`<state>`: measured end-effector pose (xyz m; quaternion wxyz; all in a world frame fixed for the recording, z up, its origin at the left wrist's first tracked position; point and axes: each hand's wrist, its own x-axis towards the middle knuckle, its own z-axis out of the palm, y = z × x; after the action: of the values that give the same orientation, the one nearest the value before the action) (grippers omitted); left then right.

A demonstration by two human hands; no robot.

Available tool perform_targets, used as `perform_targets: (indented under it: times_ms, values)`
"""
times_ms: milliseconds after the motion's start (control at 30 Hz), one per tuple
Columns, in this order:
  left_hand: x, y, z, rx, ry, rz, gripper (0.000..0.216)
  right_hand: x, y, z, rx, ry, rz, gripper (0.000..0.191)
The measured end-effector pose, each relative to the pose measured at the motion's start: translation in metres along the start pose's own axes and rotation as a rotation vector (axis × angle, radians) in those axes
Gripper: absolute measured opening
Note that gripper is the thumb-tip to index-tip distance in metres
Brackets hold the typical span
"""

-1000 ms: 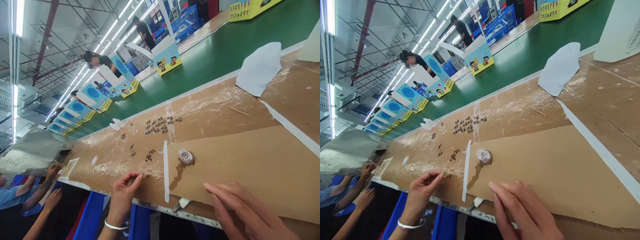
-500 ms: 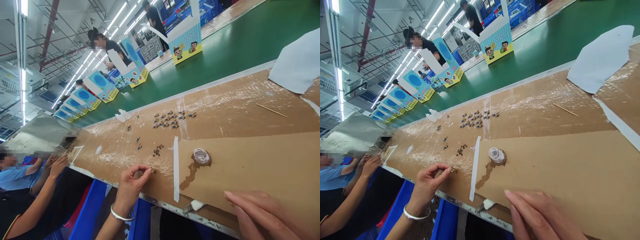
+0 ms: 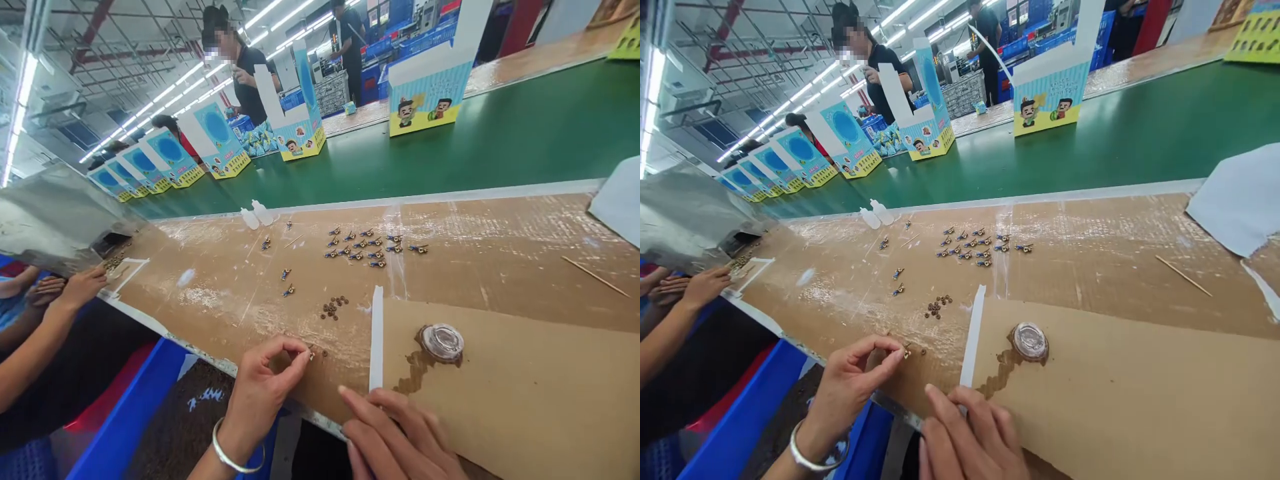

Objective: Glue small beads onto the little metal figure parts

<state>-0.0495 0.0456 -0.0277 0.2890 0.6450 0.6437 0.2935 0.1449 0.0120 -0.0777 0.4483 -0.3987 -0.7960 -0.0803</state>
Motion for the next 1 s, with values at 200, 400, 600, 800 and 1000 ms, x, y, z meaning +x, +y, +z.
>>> perform_targets:
  times_ms: [200,400,600,800,1000]
  values:
    - [0.000,-0.007,-0.002,-0.067,-0.014,0.005,0.010,0.005,-0.013,0.030,0.015,-0.062,0.071,0.014]
    - [0.000,-0.011,-0.002,-0.103,-0.025,0.015,0.010,0.005,-0.016,0.036,0.008,-0.127,0.064,0.014]
    - [-0.001,-0.015,-0.003,-0.073,-0.023,0.012,0.010,0.012,-0.012,0.030,-0.023,-0.138,0.053,0.012]
    - [-0.003,-0.012,-0.005,-0.046,-0.033,0.000,0.012,0.010,-0.011,0.030,-0.006,-0.102,0.179,0.018]
    - [-0.003,-0.013,-0.006,-0.059,-0.044,0.000,0.011,0.007,-0.012,0.029,-0.002,-0.104,0.198,0.019]
